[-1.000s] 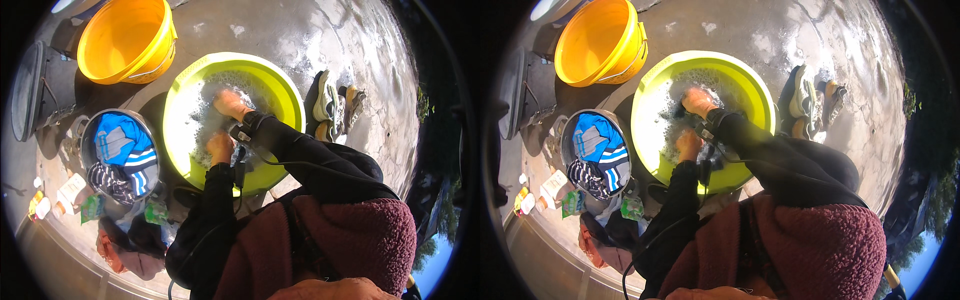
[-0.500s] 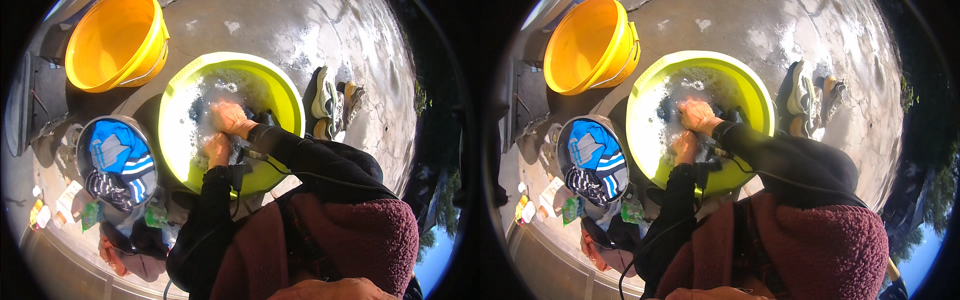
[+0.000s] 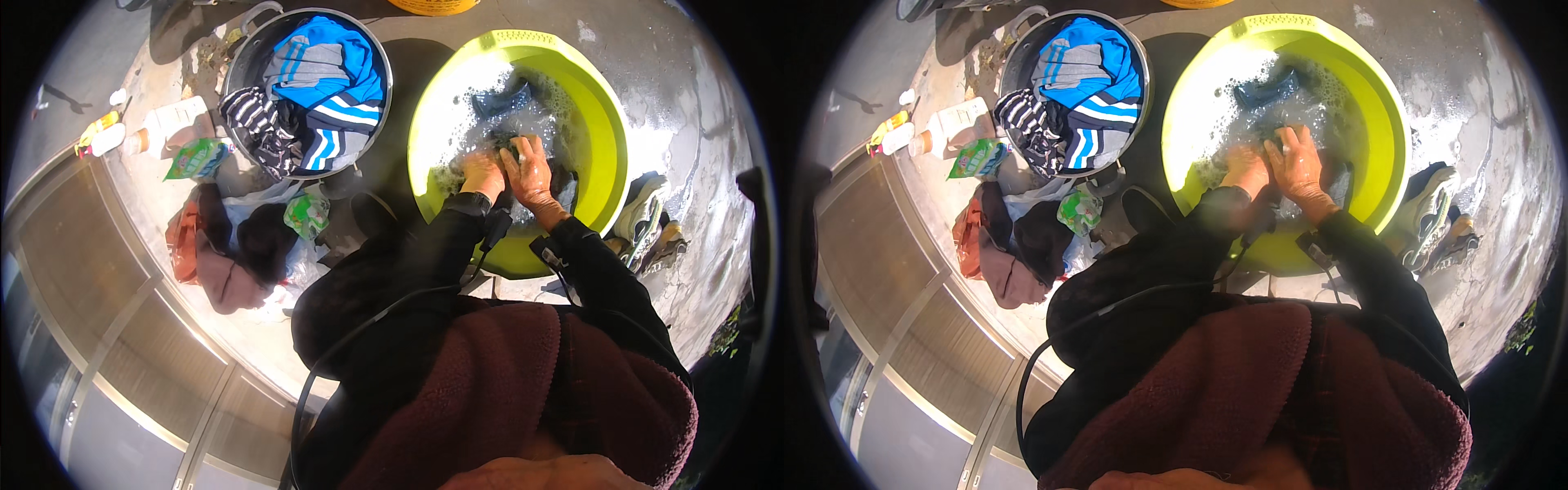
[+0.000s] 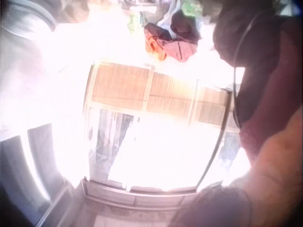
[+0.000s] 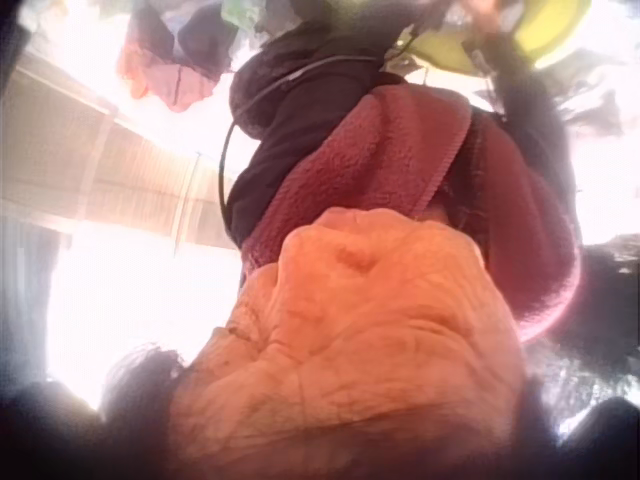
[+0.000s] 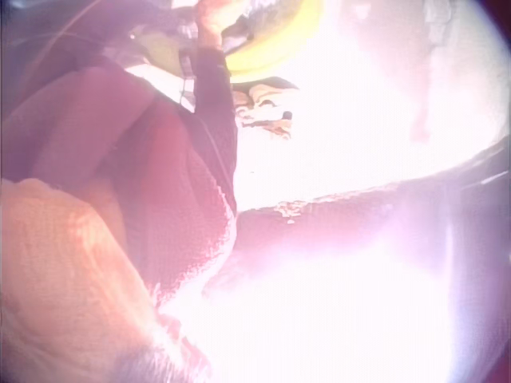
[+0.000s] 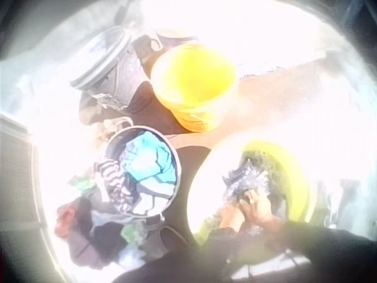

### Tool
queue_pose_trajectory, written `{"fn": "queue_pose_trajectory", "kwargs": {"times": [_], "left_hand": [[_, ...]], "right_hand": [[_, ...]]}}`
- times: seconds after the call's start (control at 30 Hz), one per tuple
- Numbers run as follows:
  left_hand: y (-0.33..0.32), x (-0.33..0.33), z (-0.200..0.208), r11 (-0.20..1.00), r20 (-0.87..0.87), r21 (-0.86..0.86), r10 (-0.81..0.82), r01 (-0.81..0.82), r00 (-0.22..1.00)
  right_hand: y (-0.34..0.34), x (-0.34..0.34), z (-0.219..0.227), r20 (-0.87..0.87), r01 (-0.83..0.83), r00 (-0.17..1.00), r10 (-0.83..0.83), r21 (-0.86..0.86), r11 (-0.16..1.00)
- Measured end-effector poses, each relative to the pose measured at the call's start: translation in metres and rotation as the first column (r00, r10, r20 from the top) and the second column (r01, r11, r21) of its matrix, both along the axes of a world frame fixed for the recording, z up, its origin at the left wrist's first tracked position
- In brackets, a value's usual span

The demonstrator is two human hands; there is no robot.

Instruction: The person washes clothes by hand in a green basin filled with soapy water. They scrub and rinse a striped garment and a pair of jeans, repeatedly submerging and wringing them before placing them into a nearby bucket.

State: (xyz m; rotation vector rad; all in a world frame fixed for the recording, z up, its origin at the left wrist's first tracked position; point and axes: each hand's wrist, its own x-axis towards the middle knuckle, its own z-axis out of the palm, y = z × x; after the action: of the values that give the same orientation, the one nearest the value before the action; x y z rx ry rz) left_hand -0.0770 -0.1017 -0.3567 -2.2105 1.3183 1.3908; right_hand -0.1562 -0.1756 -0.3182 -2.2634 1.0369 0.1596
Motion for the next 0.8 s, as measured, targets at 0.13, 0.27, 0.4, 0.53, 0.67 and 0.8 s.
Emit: {"fn": "queue_pose_trajectory", "kwargs": {"times": [0.13, 0.27, 0.4, 0.53, 0.67, 0.8], "left_hand": [[-0.009, 0.006, -0.011, 0.966, -0.033, -0.064, 0.248, -0.25, 0.968], [-0.005, 0.007, -0.007, 0.973, -0.081, -0.107, 0.199, -0.207, 0.977], [-0.004, 0.01, 0.004, 0.983, -0.024, -0.141, 0.116, -0.118, 0.993], [0.003, 0.014, -0.004, 0.963, -0.137, -0.209, 0.145, -0.172, 0.98], [0.015, 0.004, -0.022, 0.785, -0.22, -0.186, 0.553, -0.591, 0.804], [-0.002, 0.004, -0.028, 0.981, -0.014, -0.065, 0.183, -0.183, 0.983]], "right_hand": [[-0.02, 0.024, -0.029, -0.085, -0.031, 0.996, 0.024, -0.086, 0.996], [-0.056, 0.048, -0.063, -0.353, 0.014, 0.936, -0.01, 0.008, 1.0], [-0.093, 0.068, -0.072, -0.434, 0.046, 0.901, -0.023, 0.043, 0.998], [-0.079, 0.055, -0.031, -0.098, 0.077, 0.993, -0.072, 0.044, 0.996], [-0.015, 0.003, 0.012, -0.033, -0.238, 0.971, 0.237, -0.021, 0.971], [-0.007, 0.007, -0.016, 0.112, -0.054, 0.991, 0.066, -0.107, 0.993]]}}
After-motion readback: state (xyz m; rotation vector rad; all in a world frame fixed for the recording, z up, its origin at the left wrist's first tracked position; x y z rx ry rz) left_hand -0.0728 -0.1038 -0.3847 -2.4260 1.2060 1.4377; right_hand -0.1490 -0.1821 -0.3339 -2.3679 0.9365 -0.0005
